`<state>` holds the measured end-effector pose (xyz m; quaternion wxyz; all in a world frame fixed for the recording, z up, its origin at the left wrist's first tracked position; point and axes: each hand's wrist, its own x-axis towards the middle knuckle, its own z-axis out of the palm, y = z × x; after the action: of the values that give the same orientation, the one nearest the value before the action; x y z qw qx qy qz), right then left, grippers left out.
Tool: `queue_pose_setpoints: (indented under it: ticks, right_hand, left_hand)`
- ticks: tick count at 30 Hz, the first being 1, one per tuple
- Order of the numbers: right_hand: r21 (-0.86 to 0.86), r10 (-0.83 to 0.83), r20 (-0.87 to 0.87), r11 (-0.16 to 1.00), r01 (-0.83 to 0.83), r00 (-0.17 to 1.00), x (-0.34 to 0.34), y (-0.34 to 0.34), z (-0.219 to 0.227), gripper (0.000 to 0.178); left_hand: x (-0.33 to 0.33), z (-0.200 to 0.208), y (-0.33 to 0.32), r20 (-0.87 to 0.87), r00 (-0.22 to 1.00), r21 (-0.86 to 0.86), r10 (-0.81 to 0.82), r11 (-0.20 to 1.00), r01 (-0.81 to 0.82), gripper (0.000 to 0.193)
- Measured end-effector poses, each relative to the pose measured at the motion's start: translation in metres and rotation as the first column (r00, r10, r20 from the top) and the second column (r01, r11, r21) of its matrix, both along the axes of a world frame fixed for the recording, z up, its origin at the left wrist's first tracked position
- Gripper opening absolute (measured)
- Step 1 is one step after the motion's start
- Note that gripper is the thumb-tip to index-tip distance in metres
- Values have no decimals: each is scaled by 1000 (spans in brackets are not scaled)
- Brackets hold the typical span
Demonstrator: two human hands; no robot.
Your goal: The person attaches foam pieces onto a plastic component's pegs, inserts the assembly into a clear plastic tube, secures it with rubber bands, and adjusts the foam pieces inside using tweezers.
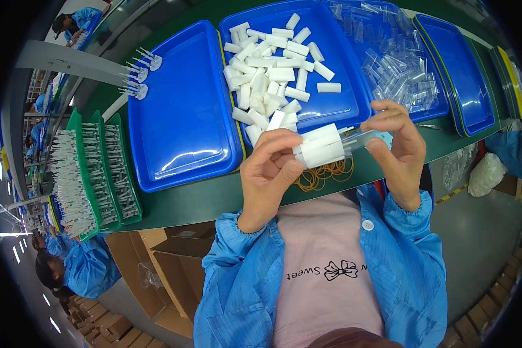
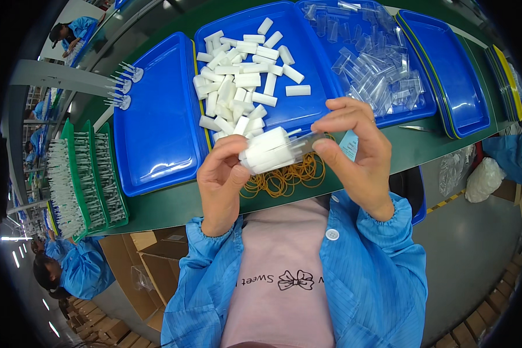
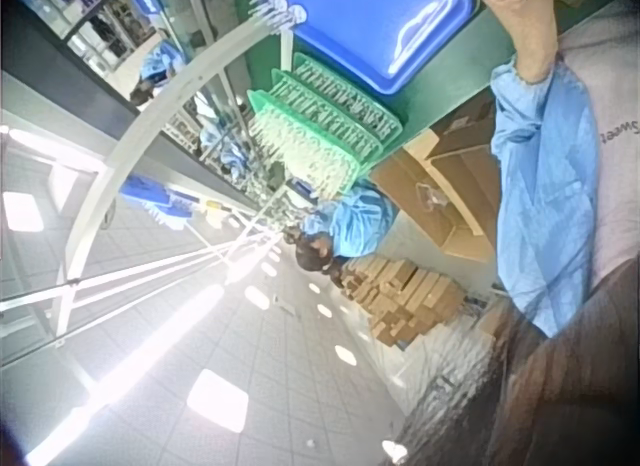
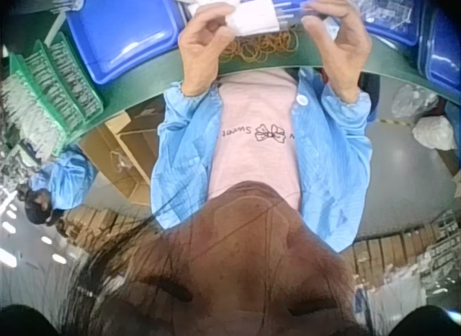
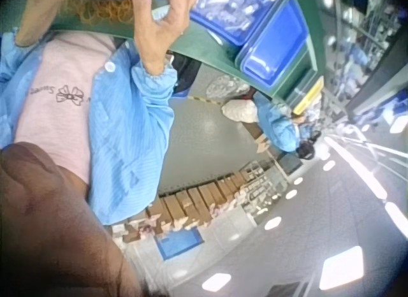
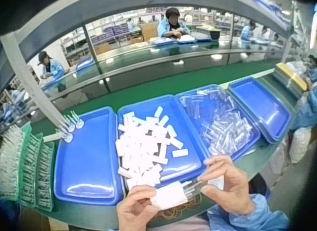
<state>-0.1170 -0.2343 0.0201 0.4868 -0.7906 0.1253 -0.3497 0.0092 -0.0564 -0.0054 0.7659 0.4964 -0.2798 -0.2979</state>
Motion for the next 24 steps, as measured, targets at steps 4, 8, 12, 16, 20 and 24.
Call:
queue_pose_setpoints:
  ticks: [4,8,12,16,20,24]
  right_hand:
    - [14,20,45,1000,-21,999,-5,11,3,20]
    - [-73,25,32,997,-23,999,-8,22,11,19]
    - [-82,73,8,994,-72,997,-10,27,11,19]
    - [-88,67,-9,994,-68,998,-7,24,7,20]
    - [47,276,-79,961,-273,958,4,-3,10,21]
    - [-272,-114,-194,961,58,974,10,-54,4,23]
  left_hand:
    - [0,11,5,-229,972,43,-45,997,56,44]
    - [-4,3,6,-88,993,-35,-82,996,79,42]
    - [-8,5,6,-69,993,-64,-94,994,90,42]
    - [-5,0,5,-97,988,-45,-119,992,115,44]
    - [-5,2,1,-260,963,-21,-69,998,66,52]
    - [-4,-1,2,-260,965,-14,-43,999,41,54]
